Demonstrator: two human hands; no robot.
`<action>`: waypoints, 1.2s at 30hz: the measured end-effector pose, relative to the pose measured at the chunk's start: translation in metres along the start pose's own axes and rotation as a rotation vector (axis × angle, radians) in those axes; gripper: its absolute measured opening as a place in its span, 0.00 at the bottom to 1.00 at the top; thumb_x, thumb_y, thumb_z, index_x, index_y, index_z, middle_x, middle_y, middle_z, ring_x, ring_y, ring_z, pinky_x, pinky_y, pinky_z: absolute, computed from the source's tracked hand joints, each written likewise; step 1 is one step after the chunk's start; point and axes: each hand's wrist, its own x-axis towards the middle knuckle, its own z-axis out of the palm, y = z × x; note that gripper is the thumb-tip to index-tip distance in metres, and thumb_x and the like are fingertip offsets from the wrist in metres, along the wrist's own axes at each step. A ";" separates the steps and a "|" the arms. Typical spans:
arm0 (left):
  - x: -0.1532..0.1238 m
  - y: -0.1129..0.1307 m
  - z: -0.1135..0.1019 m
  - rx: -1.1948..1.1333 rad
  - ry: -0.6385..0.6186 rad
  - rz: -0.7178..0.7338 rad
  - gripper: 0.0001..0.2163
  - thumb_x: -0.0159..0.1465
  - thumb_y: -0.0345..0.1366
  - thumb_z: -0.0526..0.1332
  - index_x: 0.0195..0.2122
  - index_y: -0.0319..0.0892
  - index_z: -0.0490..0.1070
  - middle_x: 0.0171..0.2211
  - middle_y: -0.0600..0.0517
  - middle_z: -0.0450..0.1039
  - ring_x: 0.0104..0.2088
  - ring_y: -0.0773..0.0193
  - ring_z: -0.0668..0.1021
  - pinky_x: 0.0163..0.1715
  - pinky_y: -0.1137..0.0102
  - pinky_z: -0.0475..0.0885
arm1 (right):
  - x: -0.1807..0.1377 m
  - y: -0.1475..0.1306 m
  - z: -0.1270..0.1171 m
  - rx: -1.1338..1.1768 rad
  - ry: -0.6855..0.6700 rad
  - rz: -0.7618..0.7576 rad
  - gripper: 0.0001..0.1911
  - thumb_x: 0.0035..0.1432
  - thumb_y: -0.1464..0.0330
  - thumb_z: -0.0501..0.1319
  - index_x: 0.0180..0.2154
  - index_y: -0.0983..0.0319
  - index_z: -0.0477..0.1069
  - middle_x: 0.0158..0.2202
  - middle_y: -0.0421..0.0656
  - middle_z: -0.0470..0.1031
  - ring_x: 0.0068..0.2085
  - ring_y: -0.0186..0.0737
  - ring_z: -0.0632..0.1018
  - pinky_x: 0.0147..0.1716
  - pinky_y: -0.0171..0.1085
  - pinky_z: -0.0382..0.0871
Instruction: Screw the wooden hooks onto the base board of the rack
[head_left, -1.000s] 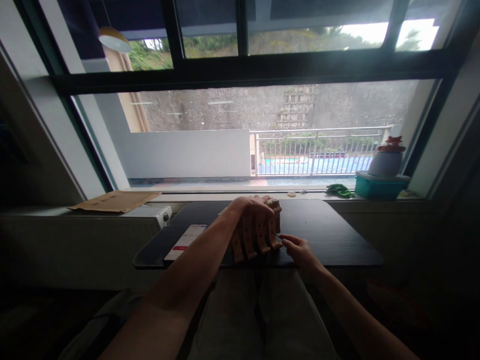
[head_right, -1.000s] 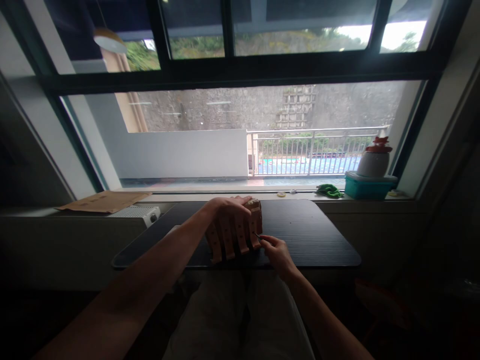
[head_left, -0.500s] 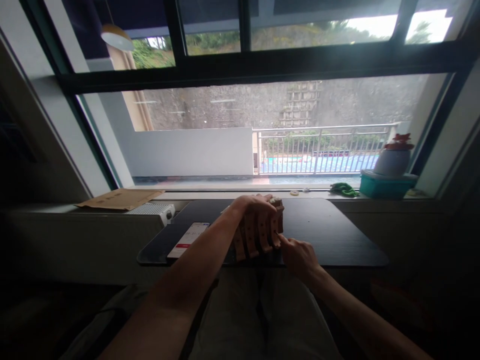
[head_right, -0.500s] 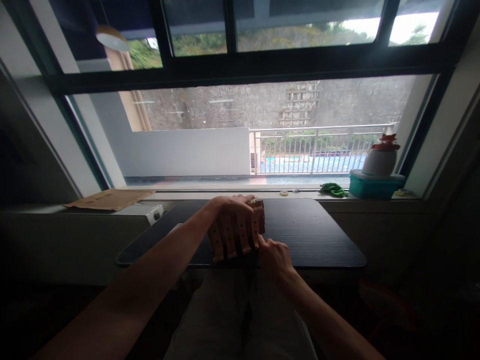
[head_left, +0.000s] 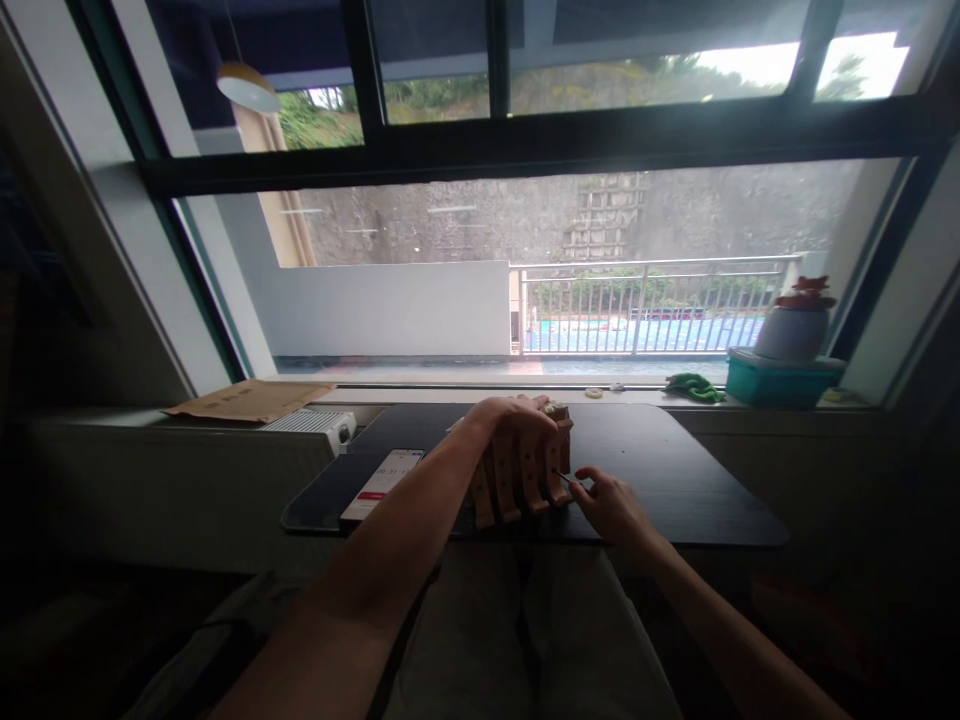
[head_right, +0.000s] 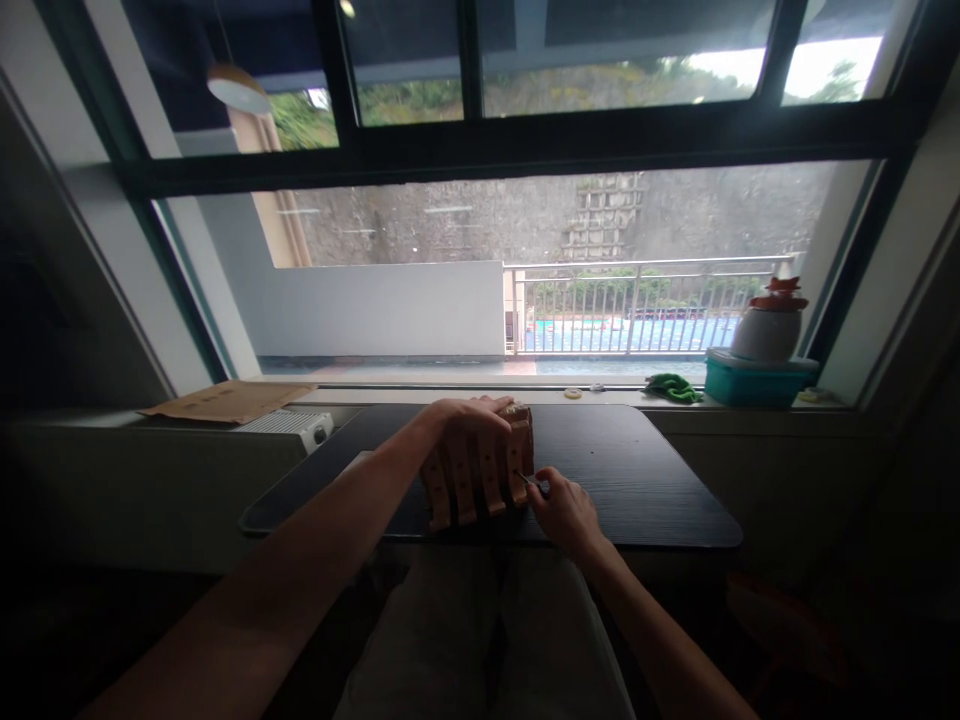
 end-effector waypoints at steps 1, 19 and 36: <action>0.000 0.000 0.000 -0.005 -0.006 -0.003 0.21 0.65 0.41 0.59 0.58 0.43 0.60 0.59 0.44 0.59 0.55 0.51 0.68 0.51 0.50 0.65 | -0.001 0.001 -0.001 -0.005 0.013 -0.025 0.15 0.62 0.62 0.57 0.47 0.63 0.68 0.42 0.44 0.72 0.38 0.37 0.75 0.38 0.42 0.72; 0.016 0.009 0.001 -0.027 -0.096 0.036 0.19 0.66 0.41 0.58 0.56 0.42 0.62 0.56 0.45 0.62 0.51 0.53 0.71 0.48 0.53 0.69 | -0.033 0.005 -0.019 -0.573 0.080 -0.464 0.23 0.55 0.82 0.52 0.49 0.62 0.72 0.33 0.47 0.75 0.33 0.41 0.74 0.27 0.37 0.56; 0.004 0.013 0.003 0.000 -0.037 -0.035 0.22 0.65 0.41 0.58 0.59 0.43 0.59 0.59 0.44 0.58 0.54 0.50 0.68 0.50 0.51 0.67 | -0.023 0.012 -0.005 -0.306 0.217 -0.161 0.15 0.63 0.62 0.54 0.48 0.63 0.69 0.35 0.44 0.76 0.36 0.39 0.77 0.33 0.40 0.71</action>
